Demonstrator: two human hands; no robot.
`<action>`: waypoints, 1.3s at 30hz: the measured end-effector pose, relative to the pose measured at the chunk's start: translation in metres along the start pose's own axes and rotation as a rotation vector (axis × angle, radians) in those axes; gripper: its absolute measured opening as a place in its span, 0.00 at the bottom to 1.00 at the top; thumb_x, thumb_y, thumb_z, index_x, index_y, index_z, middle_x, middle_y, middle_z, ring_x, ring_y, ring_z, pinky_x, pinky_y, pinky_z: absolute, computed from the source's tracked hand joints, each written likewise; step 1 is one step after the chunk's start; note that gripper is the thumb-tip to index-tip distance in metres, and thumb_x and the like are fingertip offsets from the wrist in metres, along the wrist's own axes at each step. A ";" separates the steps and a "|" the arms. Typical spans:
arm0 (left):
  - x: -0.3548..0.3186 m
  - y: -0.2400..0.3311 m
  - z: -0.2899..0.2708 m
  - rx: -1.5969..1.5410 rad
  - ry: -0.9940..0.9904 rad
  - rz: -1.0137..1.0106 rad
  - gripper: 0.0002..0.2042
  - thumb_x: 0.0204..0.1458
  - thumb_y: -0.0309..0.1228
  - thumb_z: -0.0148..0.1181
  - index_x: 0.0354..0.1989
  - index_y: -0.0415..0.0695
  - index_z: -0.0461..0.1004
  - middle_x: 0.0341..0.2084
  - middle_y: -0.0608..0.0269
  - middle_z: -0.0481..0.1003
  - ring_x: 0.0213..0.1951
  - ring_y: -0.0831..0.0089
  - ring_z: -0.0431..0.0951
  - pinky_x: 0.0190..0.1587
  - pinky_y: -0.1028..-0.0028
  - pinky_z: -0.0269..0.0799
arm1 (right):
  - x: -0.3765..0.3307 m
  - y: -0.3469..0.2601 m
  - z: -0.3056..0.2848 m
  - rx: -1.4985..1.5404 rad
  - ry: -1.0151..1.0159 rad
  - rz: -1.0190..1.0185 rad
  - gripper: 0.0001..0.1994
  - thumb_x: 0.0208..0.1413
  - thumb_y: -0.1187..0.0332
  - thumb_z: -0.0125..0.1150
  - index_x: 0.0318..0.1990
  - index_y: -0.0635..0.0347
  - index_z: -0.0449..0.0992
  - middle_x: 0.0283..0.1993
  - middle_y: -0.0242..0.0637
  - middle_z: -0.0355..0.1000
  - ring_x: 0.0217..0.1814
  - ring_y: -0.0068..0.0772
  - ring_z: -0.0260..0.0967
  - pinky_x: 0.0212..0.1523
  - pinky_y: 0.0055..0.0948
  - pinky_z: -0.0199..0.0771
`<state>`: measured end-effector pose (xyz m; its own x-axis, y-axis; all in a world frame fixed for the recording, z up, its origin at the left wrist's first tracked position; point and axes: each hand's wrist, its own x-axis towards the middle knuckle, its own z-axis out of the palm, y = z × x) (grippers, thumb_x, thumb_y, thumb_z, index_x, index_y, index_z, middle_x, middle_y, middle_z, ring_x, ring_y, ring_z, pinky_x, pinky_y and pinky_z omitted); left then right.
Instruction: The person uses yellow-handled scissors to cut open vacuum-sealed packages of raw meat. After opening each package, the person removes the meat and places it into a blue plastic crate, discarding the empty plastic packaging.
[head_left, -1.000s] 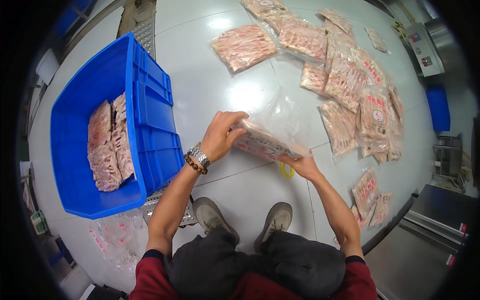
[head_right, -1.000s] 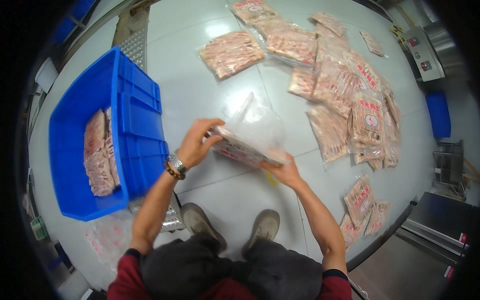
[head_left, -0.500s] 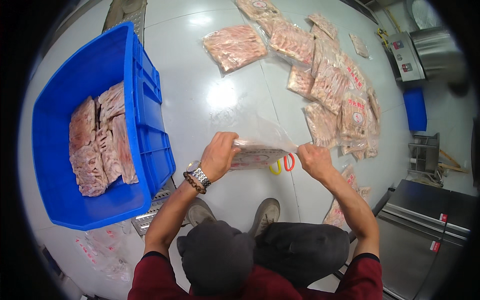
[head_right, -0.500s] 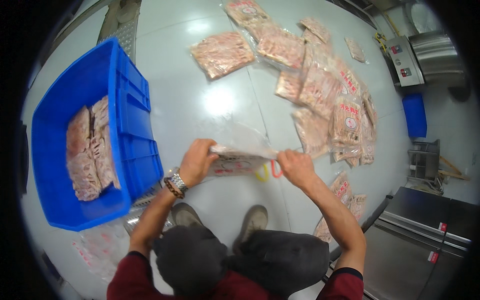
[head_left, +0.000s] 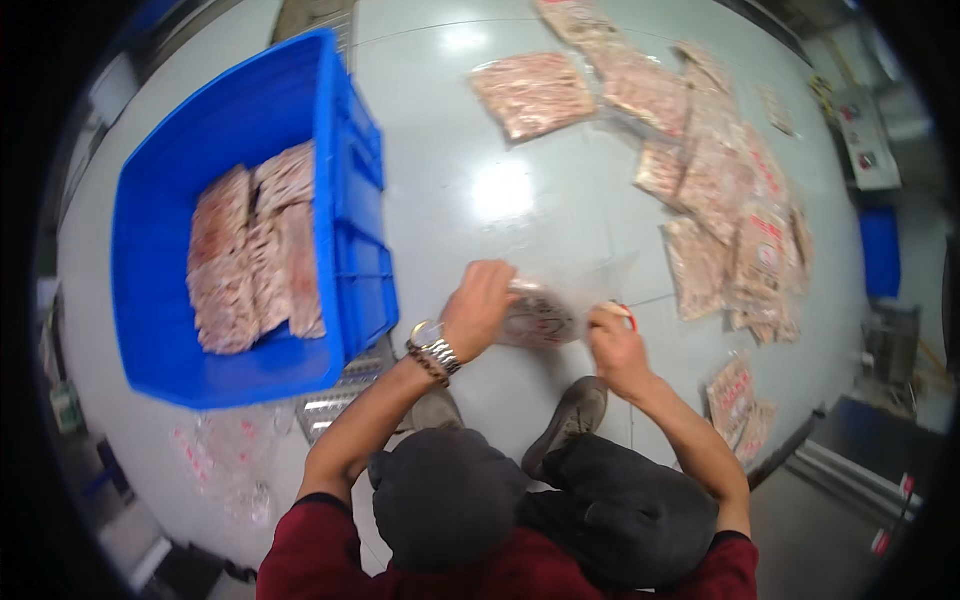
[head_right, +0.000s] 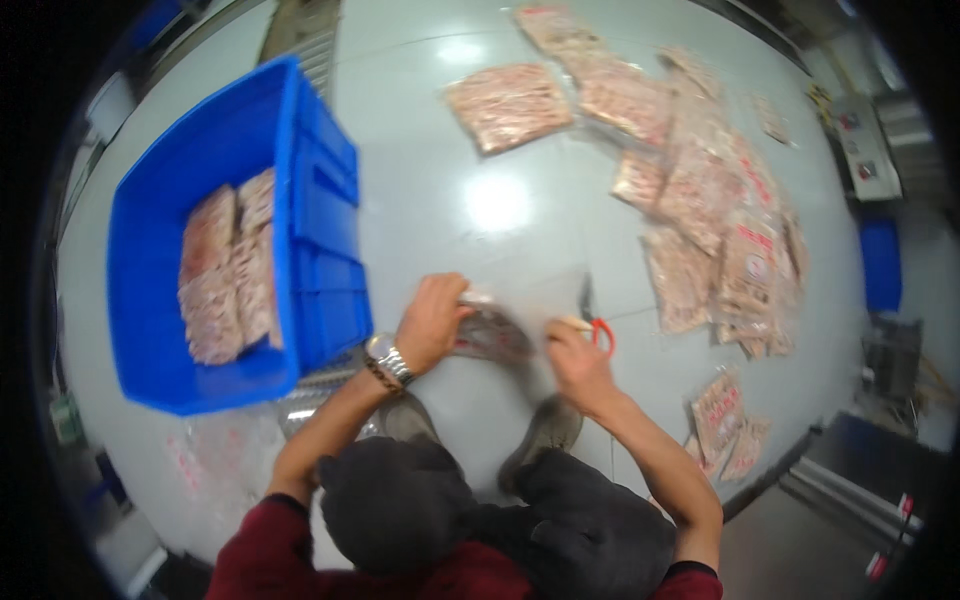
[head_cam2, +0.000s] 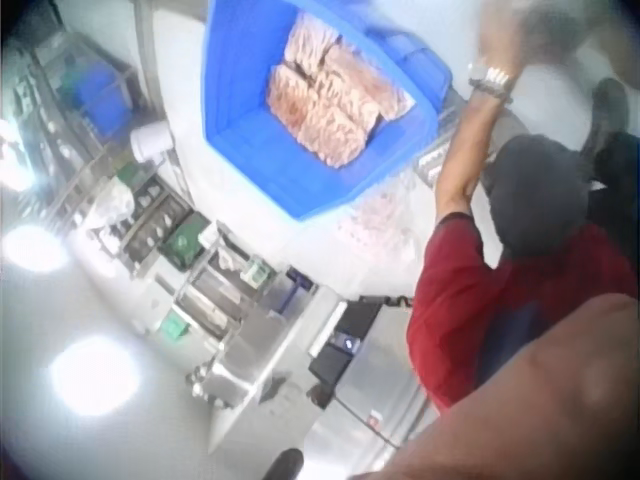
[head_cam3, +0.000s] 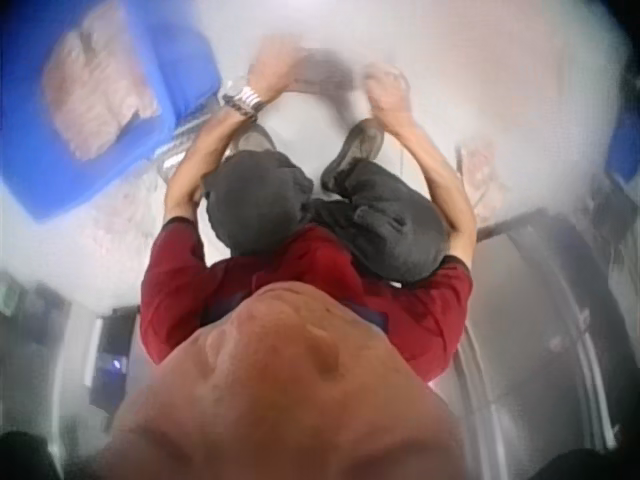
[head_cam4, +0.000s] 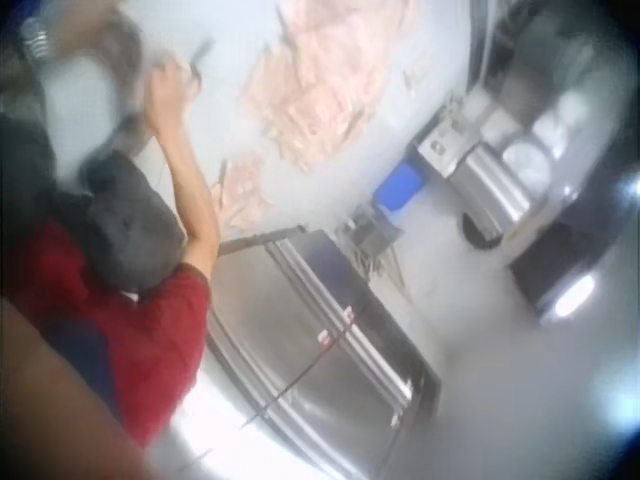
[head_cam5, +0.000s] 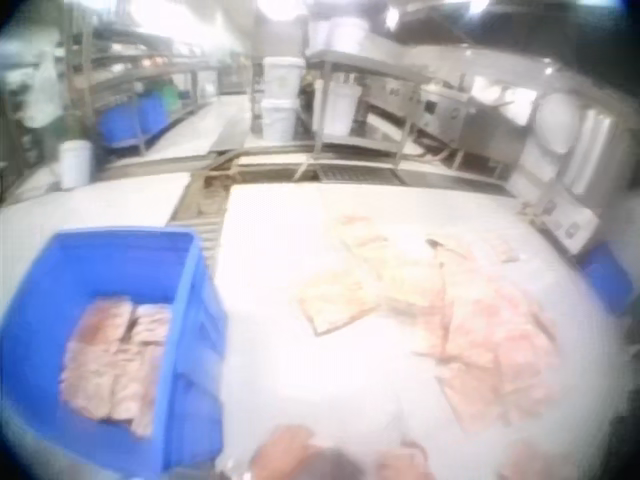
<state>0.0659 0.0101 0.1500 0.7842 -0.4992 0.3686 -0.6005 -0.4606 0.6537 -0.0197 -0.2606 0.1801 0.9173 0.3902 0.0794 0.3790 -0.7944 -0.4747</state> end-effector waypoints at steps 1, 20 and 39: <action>0.008 0.003 -0.002 0.021 0.036 0.060 0.19 0.51 0.21 0.61 0.52 0.33 0.67 0.45 0.44 0.71 0.48 0.47 0.72 0.51 0.57 0.73 | 0.000 0.007 -0.007 -0.011 0.076 -0.072 0.08 0.44 0.84 0.57 0.33 0.67 0.71 0.48 0.50 0.73 0.45 0.52 0.75 0.40 0.41 0.79; 0.006 0.009 0.020 0.060 0.160 0.229 0.19 0.47 0.19 0.59 0.50 0.35 0.71 0.49 0.44 0.74 0.51 0.46 0.75 0.49 0.59 0.79 | 0.057 0.019 -0.082 -0.024 0.168 -0.084 0.15 0.48 0.77 0.65 0.46 0.62 0.75 0.47 0.46 0.75 0.41 0.47 0.75 0.37 0.36 0.78; -0.141 -0.124 0.121 0.102 -0.084 -0.317 0.10 0.52 0.28 0.56 0.43 0.46 0.73 0.39 0.56 0.70 0.46 0.55 0.73 0.46 0.61 0.76 | 0.094 0.040 -0.054 0.206 -0.142 0.373 0.14 0.52 0.65 0.71 0.38 0.64 0.74 0.33 0.40 0.74 0.35 0.34 0.72 0.36 0.35 0.71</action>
<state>0.0110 0.0483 -0.0631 0.9212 -0.3761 0.0991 -0.3446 -0.6712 0.6563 0.0887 -0.2808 0.2154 0.9552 0.1661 -0.2448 -0.0200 -0.7894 -0.6135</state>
